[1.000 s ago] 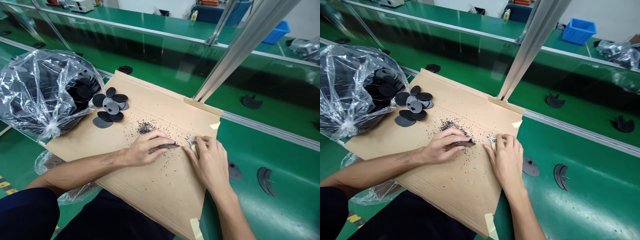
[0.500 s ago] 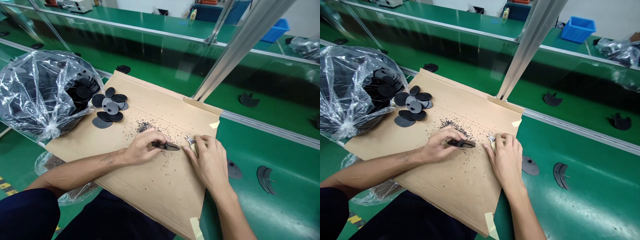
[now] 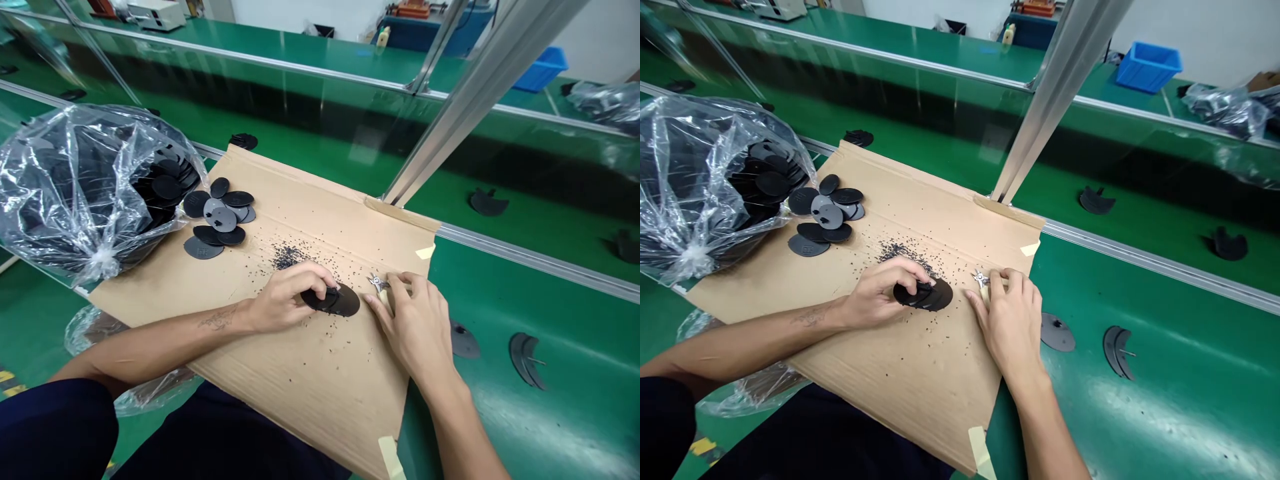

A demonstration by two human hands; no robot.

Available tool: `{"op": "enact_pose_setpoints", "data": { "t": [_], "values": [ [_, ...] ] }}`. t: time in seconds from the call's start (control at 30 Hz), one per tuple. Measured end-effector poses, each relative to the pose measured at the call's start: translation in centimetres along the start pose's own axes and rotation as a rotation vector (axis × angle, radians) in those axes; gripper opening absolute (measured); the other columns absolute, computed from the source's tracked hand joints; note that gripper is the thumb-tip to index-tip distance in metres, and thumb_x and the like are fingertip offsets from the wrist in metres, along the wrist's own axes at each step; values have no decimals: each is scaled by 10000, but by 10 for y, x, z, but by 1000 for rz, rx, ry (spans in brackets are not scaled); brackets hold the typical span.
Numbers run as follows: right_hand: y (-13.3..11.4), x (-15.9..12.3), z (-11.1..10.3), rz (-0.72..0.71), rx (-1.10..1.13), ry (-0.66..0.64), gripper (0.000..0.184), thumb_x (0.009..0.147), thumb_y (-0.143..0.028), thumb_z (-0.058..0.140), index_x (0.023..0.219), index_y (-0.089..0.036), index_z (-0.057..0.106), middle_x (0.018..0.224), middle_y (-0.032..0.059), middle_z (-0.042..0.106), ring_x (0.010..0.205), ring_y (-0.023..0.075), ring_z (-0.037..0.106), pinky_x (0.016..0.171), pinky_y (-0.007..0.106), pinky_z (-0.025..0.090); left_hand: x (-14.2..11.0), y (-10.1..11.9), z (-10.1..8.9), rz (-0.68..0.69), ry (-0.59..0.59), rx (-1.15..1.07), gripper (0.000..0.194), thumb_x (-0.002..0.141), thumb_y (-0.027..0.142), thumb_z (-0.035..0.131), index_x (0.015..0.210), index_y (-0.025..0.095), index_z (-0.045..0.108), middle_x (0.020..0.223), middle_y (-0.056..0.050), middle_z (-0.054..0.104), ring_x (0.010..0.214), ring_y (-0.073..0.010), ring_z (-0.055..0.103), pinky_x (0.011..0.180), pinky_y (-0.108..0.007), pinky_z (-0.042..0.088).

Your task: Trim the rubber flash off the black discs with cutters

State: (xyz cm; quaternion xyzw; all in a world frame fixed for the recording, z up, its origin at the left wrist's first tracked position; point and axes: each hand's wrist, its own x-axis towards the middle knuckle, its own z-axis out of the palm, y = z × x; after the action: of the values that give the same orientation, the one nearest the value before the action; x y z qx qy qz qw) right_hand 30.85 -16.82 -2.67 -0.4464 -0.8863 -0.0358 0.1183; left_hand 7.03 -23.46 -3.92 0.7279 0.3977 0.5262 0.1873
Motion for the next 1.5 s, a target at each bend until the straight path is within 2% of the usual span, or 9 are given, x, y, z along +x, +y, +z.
{"op": "enact_pose_setpoints", "data": {
  "t": [0.4,0.53,0.7,0.77,0.9,1.0,1.17,1.37,1.5],
  "values": [
    [3,0,3,-33,-46,74,514,1047,-518,328,1126,-117,640,1077,188,618,991,316,539,825,426,423,3,-2,3,-29,11,70,79,882,104,633,866,167,587,956,-77,685,904,-165,674,788,-302,576],
    [3,-2,11,0,-59,133,448,1037,-493,409,1060,-128,668,1043,165,622,960,294,543,828,408,413,13,-9,-13,-52,-50,229,87,903,230,670,930,162,623,909,-78,692,842,-180,674,736,-295,560],
    [-1,-6,12,68,-81,151,386,991,-501,536,998,-145,685,980,137,624,940,291,548,840,409,412,75,-43,-53,-128,-241,497,166,892,328,651,915,164,659,943,-74,707,877,-200,663,790,-301,539],
    [-2,-7,10,88,-98,139,370,954,-494,610,1007,-136,688,984,136,625,941,295,548,846,410,410,112,-63,-61,-206,-228,622,156,850,310,658,892,160,663,903,-56,707,849,-205,653,769,-291,526],
    [-4,-9,8,93,-99,109,370,922,-485,666,991,-122,693,998,140,623,948,293,555,843,398,411,177,-105,-59,-269,-156,722,102,838,218,625,872,131,666,823,-40,695,794,-206,642,770,-299,511],
    [-4,-10,8,106,-110,115,393,900,-509,687,971,-123,696,985,137,623,935,288,561,838,401,419,201,-130,-46,-316,-130,776,126,903,223,628,949,113,669,905,-53,698,861,-200,658,835,-336,540],
    [-6,-12,8,129,-128,123,430,874,-540,706,978,-123,700,979,134,620,920,285,554,840,401,418,196,-159,-37,-386,-222,835,310,981,354,614,1210,146,615,1239,-100,630,1097,-219,640,947,-435,568],
    [-8,-12,10,132,-115,102,436,887,-541,688,1007,-121,697,986,138,618,925,289,540,857,414,408,187,-177,-58,-523,-282,922,340,977,354,620,1248,149,599,1256,-104,621,1106,-230,640,943,-438,572],
    [-7,-10,11,131,-109,86,455,893,-548,678,1016,-109,692,989,138,616,924,292,546,856,418,415,190,-183,-51,-477,-322,894,349,981,348,614,1272,157,591,1302,-111,603,1147,-240,625,977,-460,559]
  ]
}}
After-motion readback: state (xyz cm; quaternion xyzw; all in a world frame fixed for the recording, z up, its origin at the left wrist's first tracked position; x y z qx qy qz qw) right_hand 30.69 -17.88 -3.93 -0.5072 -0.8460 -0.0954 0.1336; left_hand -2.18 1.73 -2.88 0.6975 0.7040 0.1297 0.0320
